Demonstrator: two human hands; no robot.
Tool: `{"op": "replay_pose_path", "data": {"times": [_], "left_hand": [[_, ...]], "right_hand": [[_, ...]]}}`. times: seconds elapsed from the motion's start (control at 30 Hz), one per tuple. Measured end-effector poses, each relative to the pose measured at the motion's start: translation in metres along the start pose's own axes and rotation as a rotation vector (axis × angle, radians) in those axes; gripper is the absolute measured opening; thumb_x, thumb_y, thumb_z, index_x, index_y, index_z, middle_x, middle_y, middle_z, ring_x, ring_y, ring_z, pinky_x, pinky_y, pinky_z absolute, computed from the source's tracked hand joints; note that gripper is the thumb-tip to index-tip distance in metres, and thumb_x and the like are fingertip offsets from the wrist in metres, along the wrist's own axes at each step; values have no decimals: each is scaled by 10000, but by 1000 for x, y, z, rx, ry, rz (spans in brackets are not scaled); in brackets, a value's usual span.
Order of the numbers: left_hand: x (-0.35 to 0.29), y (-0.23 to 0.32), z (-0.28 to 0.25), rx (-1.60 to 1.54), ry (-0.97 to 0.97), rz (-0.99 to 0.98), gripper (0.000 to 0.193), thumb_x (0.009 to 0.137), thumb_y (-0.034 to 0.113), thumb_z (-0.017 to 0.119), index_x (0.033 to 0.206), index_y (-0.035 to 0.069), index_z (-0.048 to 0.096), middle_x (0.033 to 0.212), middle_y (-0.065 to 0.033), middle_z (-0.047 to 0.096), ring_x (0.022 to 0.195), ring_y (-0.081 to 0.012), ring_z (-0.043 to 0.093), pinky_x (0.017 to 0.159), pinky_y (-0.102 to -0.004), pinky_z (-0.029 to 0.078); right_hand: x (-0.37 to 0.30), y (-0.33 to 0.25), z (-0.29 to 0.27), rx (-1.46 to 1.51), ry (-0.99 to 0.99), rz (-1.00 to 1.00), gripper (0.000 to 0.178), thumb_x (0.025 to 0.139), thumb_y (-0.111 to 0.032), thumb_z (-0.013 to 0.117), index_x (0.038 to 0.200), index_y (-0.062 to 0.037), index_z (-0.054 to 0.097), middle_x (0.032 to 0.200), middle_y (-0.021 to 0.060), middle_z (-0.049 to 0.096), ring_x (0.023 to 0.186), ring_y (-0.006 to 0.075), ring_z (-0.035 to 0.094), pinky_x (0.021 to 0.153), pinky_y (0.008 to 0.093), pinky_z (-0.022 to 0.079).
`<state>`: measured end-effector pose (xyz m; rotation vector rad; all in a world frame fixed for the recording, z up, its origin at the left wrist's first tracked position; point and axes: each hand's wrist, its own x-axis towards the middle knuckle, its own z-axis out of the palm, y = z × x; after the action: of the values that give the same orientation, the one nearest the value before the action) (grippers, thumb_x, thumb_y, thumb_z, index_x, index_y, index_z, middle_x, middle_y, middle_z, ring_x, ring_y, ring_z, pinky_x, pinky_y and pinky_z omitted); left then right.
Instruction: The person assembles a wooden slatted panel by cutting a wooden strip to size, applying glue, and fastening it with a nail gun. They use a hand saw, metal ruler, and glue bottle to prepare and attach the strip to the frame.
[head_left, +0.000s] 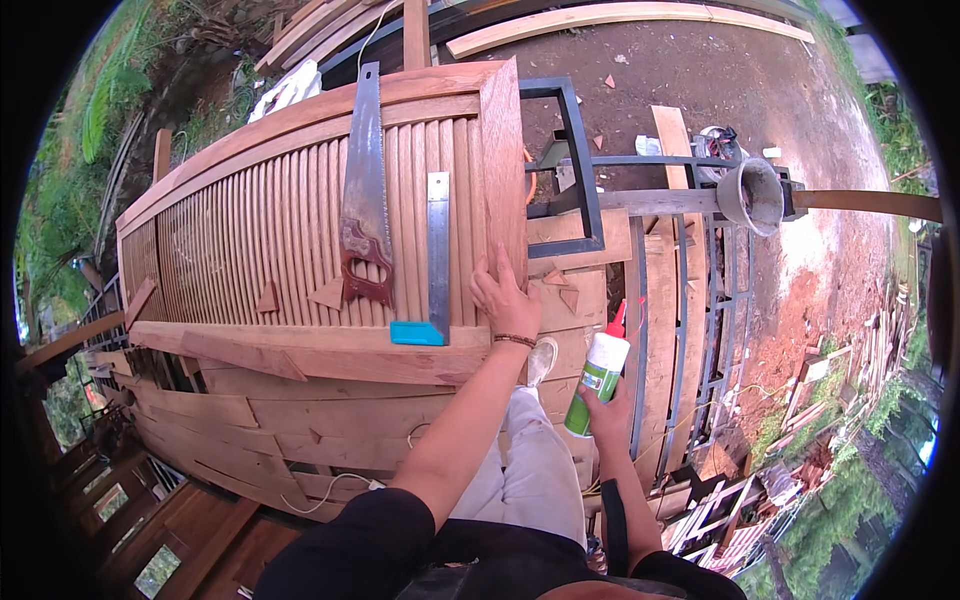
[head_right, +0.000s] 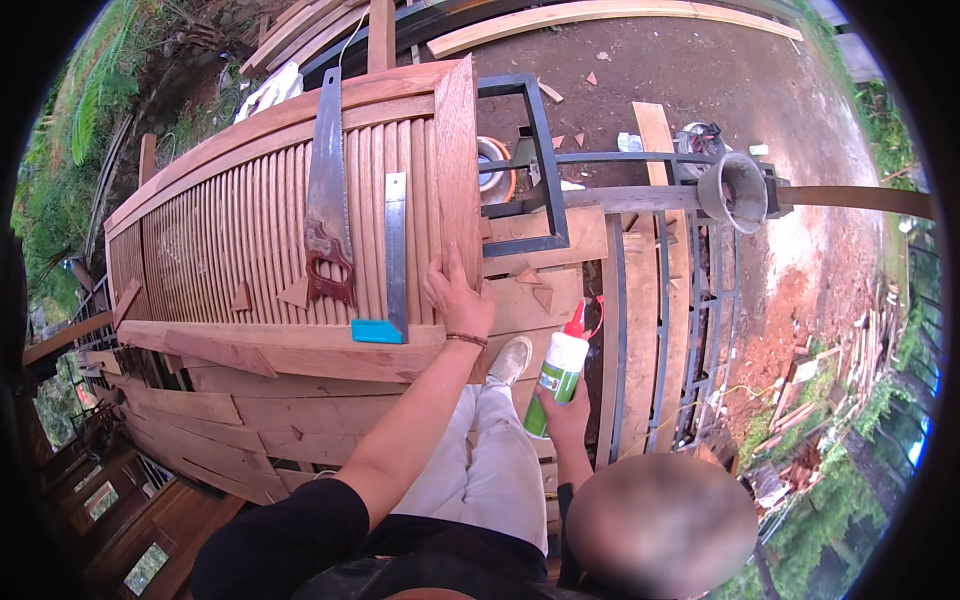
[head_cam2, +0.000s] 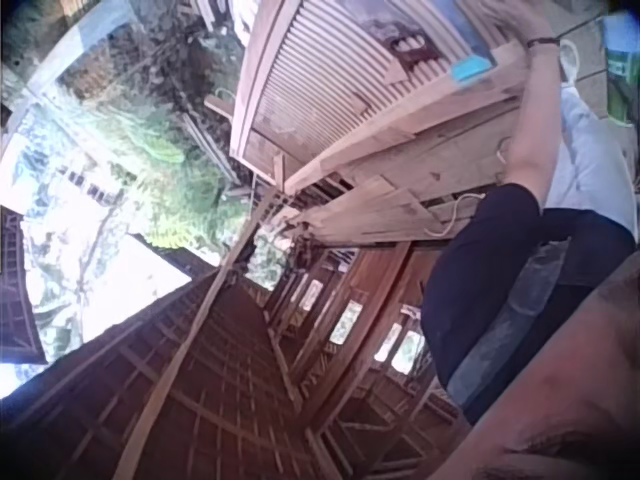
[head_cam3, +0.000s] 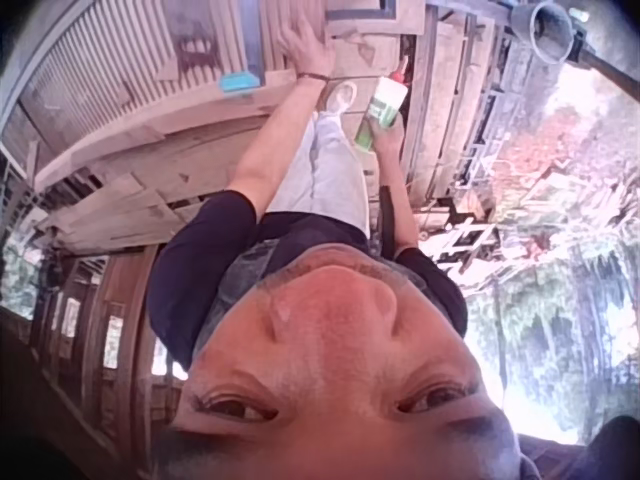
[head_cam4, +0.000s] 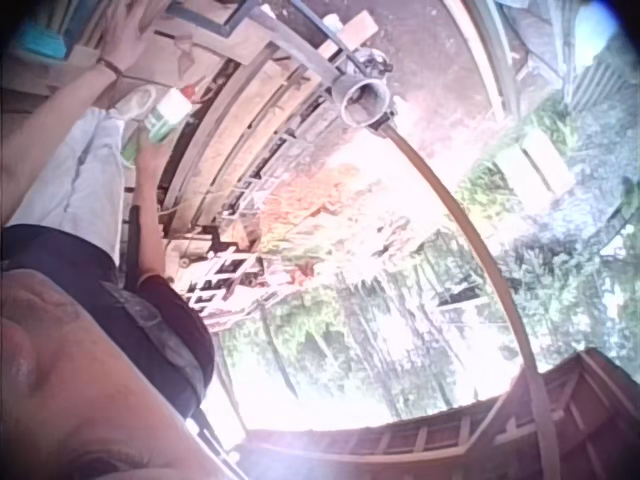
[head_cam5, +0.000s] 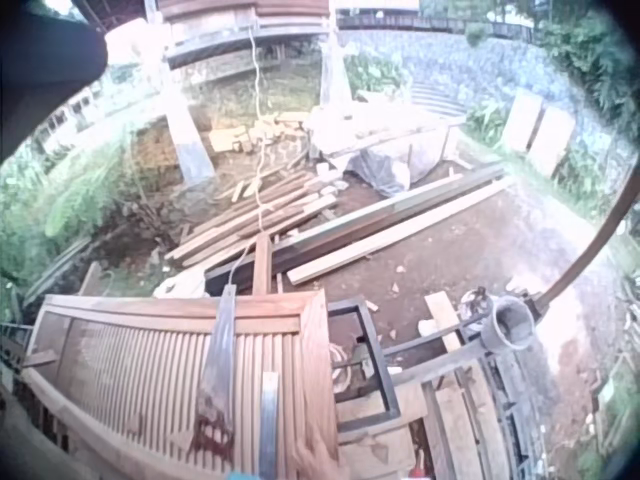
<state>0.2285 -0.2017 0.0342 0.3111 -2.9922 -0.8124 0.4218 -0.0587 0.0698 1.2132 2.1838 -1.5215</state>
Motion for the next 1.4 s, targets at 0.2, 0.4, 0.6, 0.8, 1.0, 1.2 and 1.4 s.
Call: {"op": "replay_pose_path", "data": {"times": [0.2, 0.4, 0.6, 0.8, 1.0, 1.2, 1.4], "left_hand": [[20, -6, -64, -645, -183, -41, 825, 706, 1, 627, 1491, 13, 373, 1333, -197, 513, 1245, -346, 496, 1056, -462, 416], [39, -87, -137, -1440, -560, -413, 703, 735, -3, 476, 1434, -47, 409, 1314, -204, 566, 1186, -296, 592, 918, -422, 571], [3, -118, -154, -1425, -740, -702, 665, 776, -38, 444, 1434, 27, 378, 1292, -197, 583, 1070, -295, 652, 867, -430, 595], [-30, -139, -170, -1203, -651, -635, 595, 816, -53, 468, 1402, 42, 428, 1219, -151, 626, 998, -244, 675, 852, -371, 575], [-55, -149, -228, -678, -463, -171, 634, 764, -27, 501, 1397, 13, 500, 1152, -172, 629, 960, -273, 650, 846, -334, 522], [-149, -203, -261, -387, -311, -114, 675, 676, -4, 543, 1351, -15, 546, 1140, -230, 609, 1035, -414, 612, 917, -416, 513], [-222, -188, -273, -297, -292, -268, 668, 662, -5, 528, 1328, -28, 563, 1145, -230, 609, 1042, -397, 621, 912, -415, 514]], "right_hand": [[-6, -15, 10, 29, -10, -55, 537, 760, -198, 825, 1187, 6, 574, 1009, 125, 694, 898, 209, 672, 816, 360, 534], [49, -96, 19, -216, -48, -196, 683, 702, -290, 851, 1247, 1, 561, 1068, 212, 689, 1018, 339, 684, 883, 419, 530], [101, -180, 45, -398, -132, -377, 688, 698, -346, 838, 1240, -8, 582, 1085, 203, 691, 997, 354, 677, 867, 432, 528], [153, -270, 52, -907, -65, -636, 520, 702, -299, 819, 1091, -23, 611, 1041, 196, 678, 1002, 381, 657, 860, 462, 532], [203, -388, 52, -1549, 93, -901, 328, 749, -138, 706, 1061, -55, 643, 1043, 133, 689, 1010, 305, 667, 851, 437, 528], [176, -480, 65, -1924, 146, -1191, 326, 767, -63, 694, 1086, -77, 632, 1076, 107, 678, 1064, 273, 638, 914, 414, 481], [125, -485, -7, -1502, 425, -1218, 493, 754, -145, 771, 1211, -95, 592, 1109, 120, 660, 1033, 294, 638, 920, 429, 482]]}}
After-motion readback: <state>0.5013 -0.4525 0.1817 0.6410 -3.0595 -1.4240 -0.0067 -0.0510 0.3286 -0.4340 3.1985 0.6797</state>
